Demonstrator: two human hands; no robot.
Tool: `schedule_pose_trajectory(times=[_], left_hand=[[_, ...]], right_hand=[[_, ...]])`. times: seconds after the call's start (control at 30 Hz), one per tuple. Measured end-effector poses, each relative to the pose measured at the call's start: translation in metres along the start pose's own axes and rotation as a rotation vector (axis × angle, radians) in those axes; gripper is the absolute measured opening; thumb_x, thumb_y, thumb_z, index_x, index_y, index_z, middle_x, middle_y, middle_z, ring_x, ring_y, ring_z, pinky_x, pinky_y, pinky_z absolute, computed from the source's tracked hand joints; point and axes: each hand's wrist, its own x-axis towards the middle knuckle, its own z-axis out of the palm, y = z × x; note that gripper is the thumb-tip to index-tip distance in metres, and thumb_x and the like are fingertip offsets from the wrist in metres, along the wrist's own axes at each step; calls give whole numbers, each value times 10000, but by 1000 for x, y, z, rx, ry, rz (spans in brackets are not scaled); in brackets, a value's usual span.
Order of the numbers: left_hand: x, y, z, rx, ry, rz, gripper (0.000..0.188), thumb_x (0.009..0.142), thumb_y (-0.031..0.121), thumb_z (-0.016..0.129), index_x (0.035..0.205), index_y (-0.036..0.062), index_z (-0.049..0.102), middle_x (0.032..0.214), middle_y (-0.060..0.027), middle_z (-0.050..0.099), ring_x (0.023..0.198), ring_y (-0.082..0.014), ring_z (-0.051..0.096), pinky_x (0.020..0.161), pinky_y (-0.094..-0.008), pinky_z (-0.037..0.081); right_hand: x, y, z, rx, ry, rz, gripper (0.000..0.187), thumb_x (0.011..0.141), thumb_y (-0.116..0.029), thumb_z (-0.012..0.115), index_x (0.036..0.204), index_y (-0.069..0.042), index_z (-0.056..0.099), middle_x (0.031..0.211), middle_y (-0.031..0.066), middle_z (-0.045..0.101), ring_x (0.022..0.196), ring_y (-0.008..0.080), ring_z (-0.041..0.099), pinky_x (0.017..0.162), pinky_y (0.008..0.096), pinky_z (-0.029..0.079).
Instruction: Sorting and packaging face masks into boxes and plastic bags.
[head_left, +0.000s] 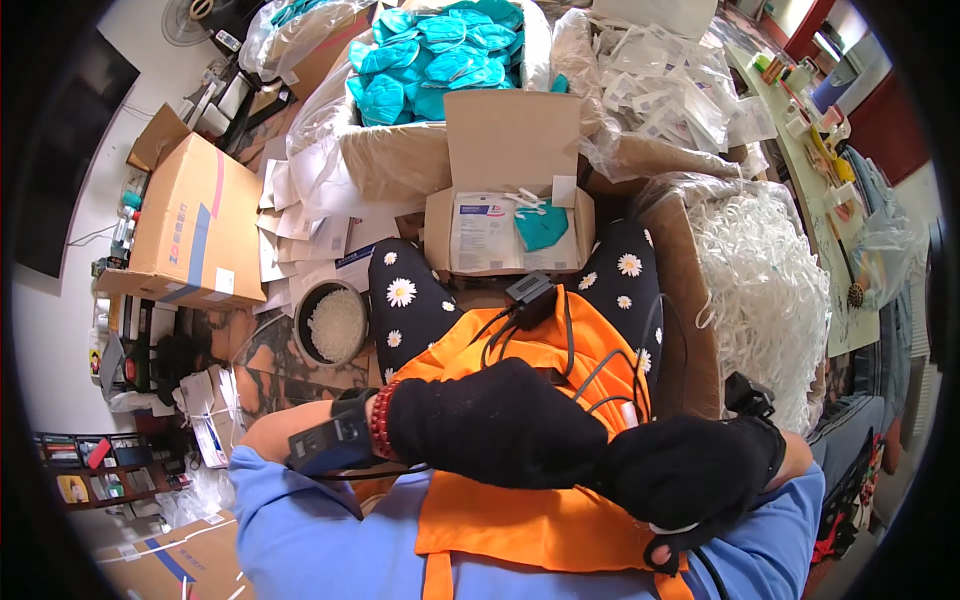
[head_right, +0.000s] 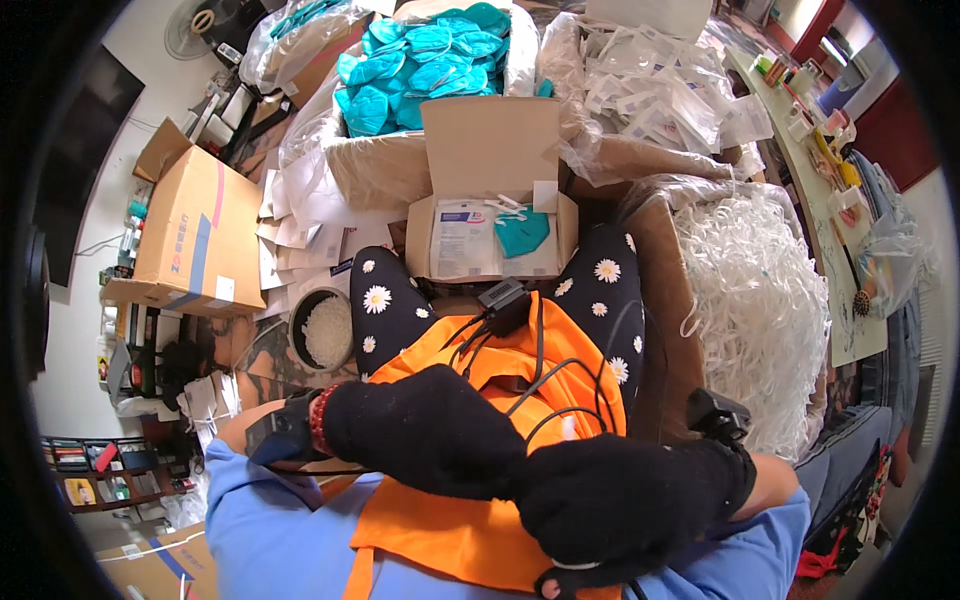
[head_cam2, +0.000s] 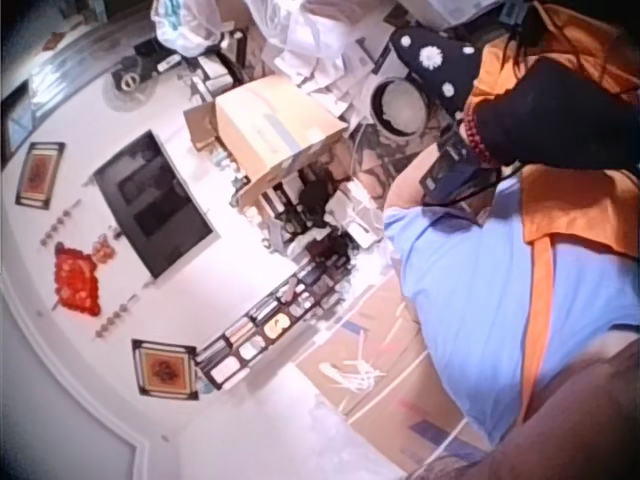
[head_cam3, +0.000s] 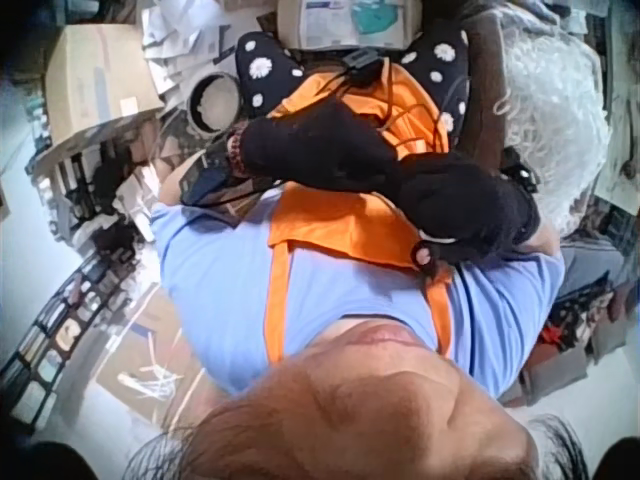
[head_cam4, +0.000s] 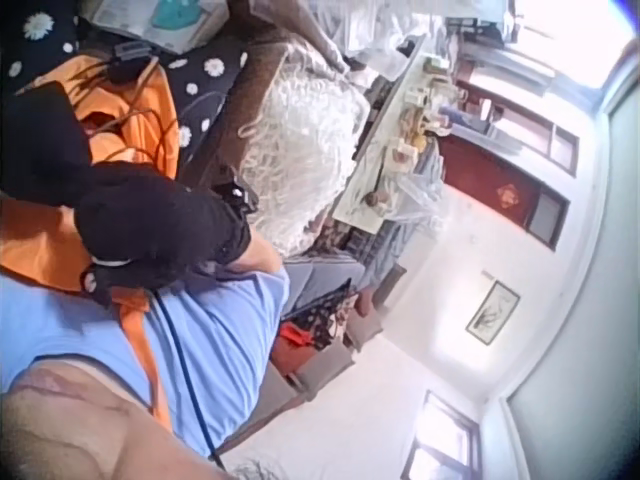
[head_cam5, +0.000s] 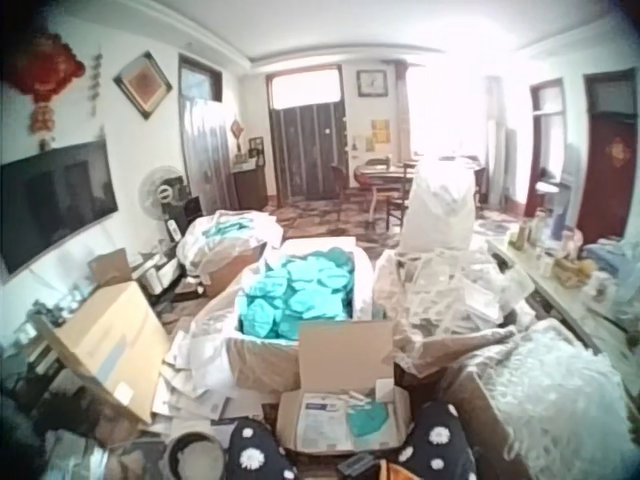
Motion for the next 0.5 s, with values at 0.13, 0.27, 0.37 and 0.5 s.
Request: schedule_pose_trajectory(times=[0.13,0.27,0.37,0.5], left_hand=[[-14,6,10,36,3,-58,190,845,277,625,789,103,574,640,-75,554,573,-269,589,505,-355,442],[-26,12,15,26,-22,-119,183,843,274,623,803,101,582,648,-79,560,581,-268,593,517,-356,456],[-64,0,14,136,53,-146,138,853,223,600,883,88,610,743,-80,601,646,-250,614,566,-335,493],[-185,-107,18,442,231,-588,265,861,66,483,1108,-4,547,898,-132,624,767,-268,649,648,-372,513]], right_hand=[[1,-4,3,-7,-76,95,192,829,-133,699,743,-8,582,740,155,578,738,364,621,718,449,529],[-1,-6,-6,-73,-168,56,155,883,-152,634,840,-12,585,776,115,591,733,272,611,705,363,509],[-11,-28,-31,-161,51,133,147,903,-160,589,852,-23,579,777,94,578,725,238,591,688,341,491],[-32,-16,-68,-200,1072,569,152,929,-171,530,870,-37,571,779,67,561,715,193,565,666,313,467]])
